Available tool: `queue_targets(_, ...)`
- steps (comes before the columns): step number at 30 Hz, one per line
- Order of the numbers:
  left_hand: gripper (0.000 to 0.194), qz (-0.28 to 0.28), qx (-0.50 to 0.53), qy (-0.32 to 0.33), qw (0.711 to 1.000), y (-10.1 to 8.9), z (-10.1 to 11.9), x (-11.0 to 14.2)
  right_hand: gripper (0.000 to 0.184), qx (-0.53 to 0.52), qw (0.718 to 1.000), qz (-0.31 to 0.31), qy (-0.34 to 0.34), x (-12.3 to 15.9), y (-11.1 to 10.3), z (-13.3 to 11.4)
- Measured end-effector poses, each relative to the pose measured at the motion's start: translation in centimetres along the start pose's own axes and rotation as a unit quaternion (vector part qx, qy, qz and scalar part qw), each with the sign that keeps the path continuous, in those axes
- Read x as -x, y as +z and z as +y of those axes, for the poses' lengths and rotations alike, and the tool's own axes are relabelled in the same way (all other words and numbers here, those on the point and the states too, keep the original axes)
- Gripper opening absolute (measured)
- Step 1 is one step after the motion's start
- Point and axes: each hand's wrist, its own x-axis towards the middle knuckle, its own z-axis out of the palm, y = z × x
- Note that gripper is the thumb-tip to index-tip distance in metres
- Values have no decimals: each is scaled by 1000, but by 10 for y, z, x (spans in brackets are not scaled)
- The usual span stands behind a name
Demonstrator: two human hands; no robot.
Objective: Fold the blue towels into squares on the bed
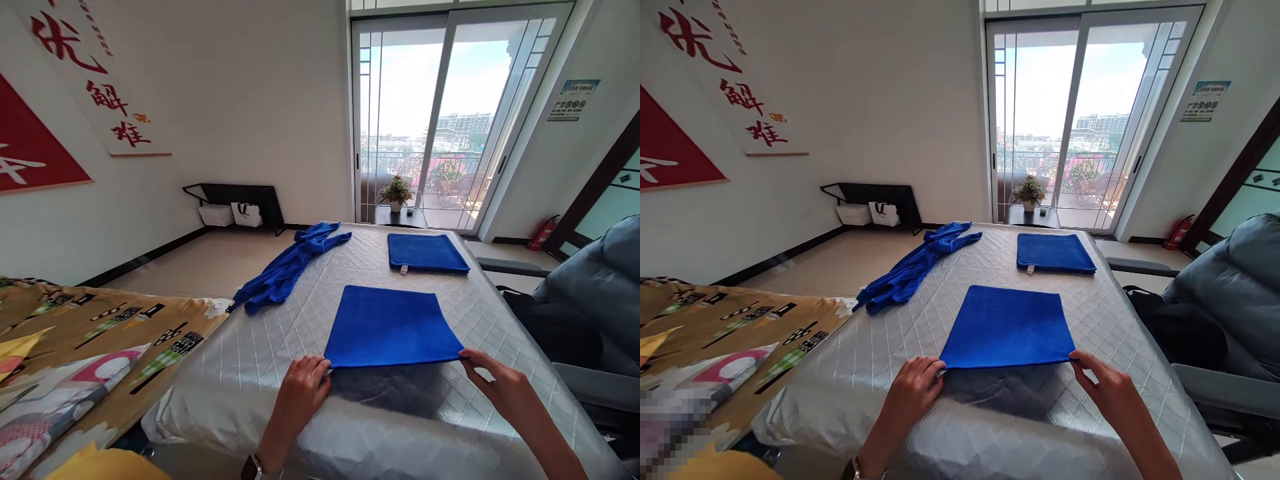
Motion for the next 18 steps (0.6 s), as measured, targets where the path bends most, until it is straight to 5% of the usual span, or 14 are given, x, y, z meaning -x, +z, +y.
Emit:
queue_targets(7, 26, 61, -12, 46, 997, -36, 3, -14, 23, 86, 993, 62, -53, -10, -29, -4)
queue_targets(14, 38, -12, 38, 140, 989, -76, 13, -28, 28, 96, 990, 81, -62, -19, -68, -1)
queue_targets(18, 34, -5, 78, 162, 984, -92, 20, -36, 30, 110, 989, 75, -65, -16, -84, 0)
